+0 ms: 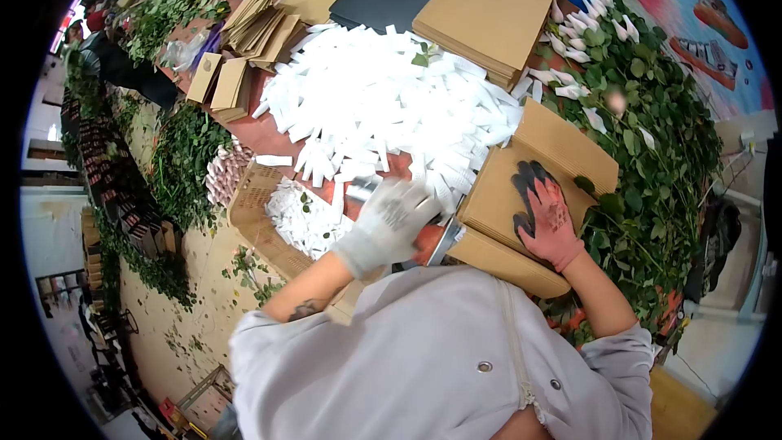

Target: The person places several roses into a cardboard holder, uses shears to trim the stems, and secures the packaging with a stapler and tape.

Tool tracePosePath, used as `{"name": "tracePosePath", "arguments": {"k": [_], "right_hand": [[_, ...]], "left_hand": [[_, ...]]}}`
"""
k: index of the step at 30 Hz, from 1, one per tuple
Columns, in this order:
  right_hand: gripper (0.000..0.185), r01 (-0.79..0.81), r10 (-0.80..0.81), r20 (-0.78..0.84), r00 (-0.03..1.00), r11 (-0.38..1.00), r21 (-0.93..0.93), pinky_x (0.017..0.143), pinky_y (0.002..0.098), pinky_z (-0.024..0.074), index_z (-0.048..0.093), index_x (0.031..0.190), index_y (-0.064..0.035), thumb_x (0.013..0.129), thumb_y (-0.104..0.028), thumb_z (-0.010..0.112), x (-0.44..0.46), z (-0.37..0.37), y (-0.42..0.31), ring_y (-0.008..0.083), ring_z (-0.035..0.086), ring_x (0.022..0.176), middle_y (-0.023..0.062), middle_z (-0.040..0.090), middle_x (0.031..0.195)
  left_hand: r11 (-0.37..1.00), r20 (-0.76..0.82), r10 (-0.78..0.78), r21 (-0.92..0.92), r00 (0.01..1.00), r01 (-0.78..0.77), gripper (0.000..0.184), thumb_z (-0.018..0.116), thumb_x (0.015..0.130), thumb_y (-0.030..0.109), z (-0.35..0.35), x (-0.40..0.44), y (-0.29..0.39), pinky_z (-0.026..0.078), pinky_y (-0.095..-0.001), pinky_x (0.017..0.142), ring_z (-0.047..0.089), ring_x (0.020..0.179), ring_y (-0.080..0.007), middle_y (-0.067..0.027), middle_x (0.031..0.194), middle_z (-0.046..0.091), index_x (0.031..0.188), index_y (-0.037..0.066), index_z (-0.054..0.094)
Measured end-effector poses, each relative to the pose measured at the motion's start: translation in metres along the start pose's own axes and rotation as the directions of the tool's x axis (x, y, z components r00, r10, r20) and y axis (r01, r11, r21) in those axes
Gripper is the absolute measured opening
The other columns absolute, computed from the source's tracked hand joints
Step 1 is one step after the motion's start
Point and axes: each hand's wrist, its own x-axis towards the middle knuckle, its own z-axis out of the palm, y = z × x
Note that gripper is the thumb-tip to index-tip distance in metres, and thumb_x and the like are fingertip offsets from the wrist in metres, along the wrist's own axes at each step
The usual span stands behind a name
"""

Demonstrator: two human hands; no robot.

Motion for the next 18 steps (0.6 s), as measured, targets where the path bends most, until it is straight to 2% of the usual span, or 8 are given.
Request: {"name": "tracePosePath", "arguments": {"k": [4,6,8,11,12,14,16,18], "right_hand": [[0.072,0.015,-0.014,-0.080,0.997,1.000,0.004,0.111,0.0451,0.0158,0.042,0.127,0.0047,0.074,-0.039,0.061,-0.005,0.007,0.004,0.0400,0.024,0.131,0.0249,0.033,0.138],[0.070,0.022,-0.021,-0.045,0.999,0.999,0.033,0.110,0.0459,0.0179,0.039,0.129,0.0042,0.072,-0.028,0.064,-0.008,0.009,0.006,0.0397,0.020,0.133,0.0228,0.027,0.141],[0.074,0.112,-0.126,-0.212,0.969,0.991,-0.078,0.110,0.0469,0.0168,0.039,0.129,0.0047,0.072,-0.035,0.064,-0.009,0.028,0.021,0.0415,0.023,0.130,0.0251,0.029,0.139],[0.076,0.058,-0.063,-0.113,0.992,0.997,-0.046,0.110,0.0475,0.0175,0.034,0.132,0.0037,0.070,-0.028,0.066,-0.012,0.021,0.015,0.0423,0.021,0.132,0.0235,0.024,0.142],[0.079,0.042,-0.047,-0.110,0.993,0.998,-0.046,0.110,0.0474,0.0184,0.030,0.134,0.0025,0.068,-0.021,0.067,-0.013,0.020,0.015,0.0424,0.019,0.133,0.0223,0.022,0.143],[0.078,0.029,-0.033,-0.102,0.994,0.999,-0.041,0.110,0.0477,0.0181,0.031,0.133,0.0029,0.068,-0.021,0.067,-0.013,0.017,0.015,0.0430,0.019,0.133,0.0223,0.022,0.143],[0.076,-0.047,0.047,-0.006,0.999,0.999,0.007,0.110,0.0479,0.0180,0.033,0.131,0.0037,0.068,-0.021,0.067,-0.016,0.014,0.015,0.0433,0.019,0.133,0.0232,0.022,0.143],[0.075,-0.081,0.080,0.040,0.996,0.996,0.032,0.110,0.0479,0.0183,0.035,0.130,0.0050,0.067,-0.021,0.067,-0.019,0.012,0.013,0.0434,0.019,0.133,0.0241,0.023,0.143]], "left_hand": [[0.956,0.251,-0.114,0.291,0.961,0.037,0.027,0.059,0.069,0.012,0.050,-0.062,-0.073,0.037,-0.0412,0.090,0.051,0.101,-0.0248,-0.0068,0.108,0.055,0.096,0.013,0.058],[0.965,0.086,0.100,0.235,0.991,-0.118,0.033,0.058,0.072,0.014,0.050,-0.065,-0.107,0.035,-0.0404,0.096,0.048,0.108,-0.0240,-0.0052,0.114,0.052,0.105,0.014,0.056],[0.953,0.144,0.098,0.271,0.985,-0.134,0.040,0.056,0.074,0.015,0.033,-0.049,-0.117,0.034,-0.0399,0.098,0.048,0.110,-0.0239,-0.0048,0.116,0.051,0.113,0.015,0.053],[0.887,-0.063,0.210,0.432,0.976,-0.163,0.049,0.058,0.070,0.017,0.020,-0.022,-0.140,0.032,-0.0400,0.101,0.045,0.115,-0.0228,-0.0049,0.117,0.050,0.118,0.014,0.050],[0.830,0.023,0.056,0.554,0.998,-0.060,0.047,0.058,0.069,0.018,0.010,-0.017,-0.126,0.030,-0.0394,0.102,0.046,0.115,-0.0216,-0.0033,0.115,0.053,0.116,0.018,0.053],[0.912,0.358,0.132,0.321,0.924,-0.255,0.037,0.057,0.069,0.017,-0.014,-0.016,-0.125,0.039,-0.0357,0.095,0.055,0.105,-0.0205,-0.0031,0.103,0.060,0.105,0.021,0.061],[0.967,0.220,-0.210,0.190,0.953,0.169,0.020,0.053,0.076,0.020,-0.088,-0.001,-0.108,0.050,-0.0338,0.071,0.064,0.077,-0.0223,-0.0055,0.082,0.064,0.092,0.021,0.064],[0.845,-0.333,-0.434,0.173,0.837,0.507,0.034,0.058,0.078,0.035,-0.098,-0.031,-0.218,0.049,-0.0373,0.074,0.062,0.083,-0.0260,-0.0099,0.092,0.063,0.104,0.013,0.059]]}}
